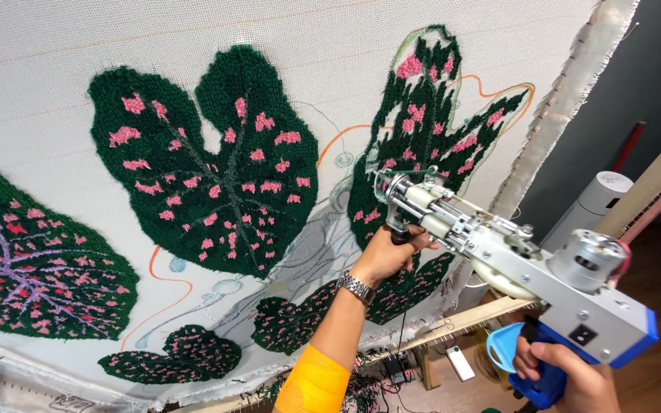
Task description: Operating a tufting gun to create a pattern on a rug canvas.
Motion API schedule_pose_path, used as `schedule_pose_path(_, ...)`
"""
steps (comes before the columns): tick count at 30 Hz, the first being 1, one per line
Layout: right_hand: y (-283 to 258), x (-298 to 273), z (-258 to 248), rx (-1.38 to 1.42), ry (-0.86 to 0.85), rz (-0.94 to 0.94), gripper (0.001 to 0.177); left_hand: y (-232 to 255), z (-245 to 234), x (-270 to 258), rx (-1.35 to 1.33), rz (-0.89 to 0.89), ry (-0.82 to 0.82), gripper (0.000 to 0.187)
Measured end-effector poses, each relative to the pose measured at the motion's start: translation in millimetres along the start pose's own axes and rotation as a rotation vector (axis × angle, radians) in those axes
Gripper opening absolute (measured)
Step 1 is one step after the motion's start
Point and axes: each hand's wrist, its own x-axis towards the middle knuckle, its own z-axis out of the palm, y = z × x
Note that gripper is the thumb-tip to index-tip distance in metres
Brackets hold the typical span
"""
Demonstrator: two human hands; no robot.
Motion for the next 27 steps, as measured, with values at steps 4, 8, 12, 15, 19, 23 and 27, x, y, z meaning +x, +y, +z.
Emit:
schedule_pose_path(4, 1, 4, 14, -0.030, 0.005, 0.051, 0.043, -10, -4, -4, 0.010, -0.120, 0.065, 0.019)
schedule_pose_path(8, -16, 6, 47, -0.134, 0.153, 0.157, 0.041, -15, -6, -6, 0.050, -0.115, 0.057, 0.020)
schedule_pose_path(12, -17, 7, 55, -0.155, 0.139, 0.125, 0.044, -14, -8, -8, 0.004, -0.135, 0.083, 0.017)
schedule_pose_path(15, -18, 9, 61, -0.174, 0.157, 0.107, 0.044, -14, -9, -6, 0.028, -0.117, 0.105, 0.016)
schedule_pose_path(19, -13, 14, 62, -0.189, 0.167, 0.104, 0.044, -11, -13, -2, -0.003, -0.128, 0.117, 0.015)
schedule_pose_path(23, 4, 22, 62, -0.180, 0.140, 0.149, 0.045, -37, -26, 16, 0.011, -0.104, 0.160, 0.014)
schedule_pose_path(27, 31, 31, 64, -0.259, 0.101, 0.070, 0.030, -48, -39, 36, 0.040, -0.030, 0.268, 0.013)
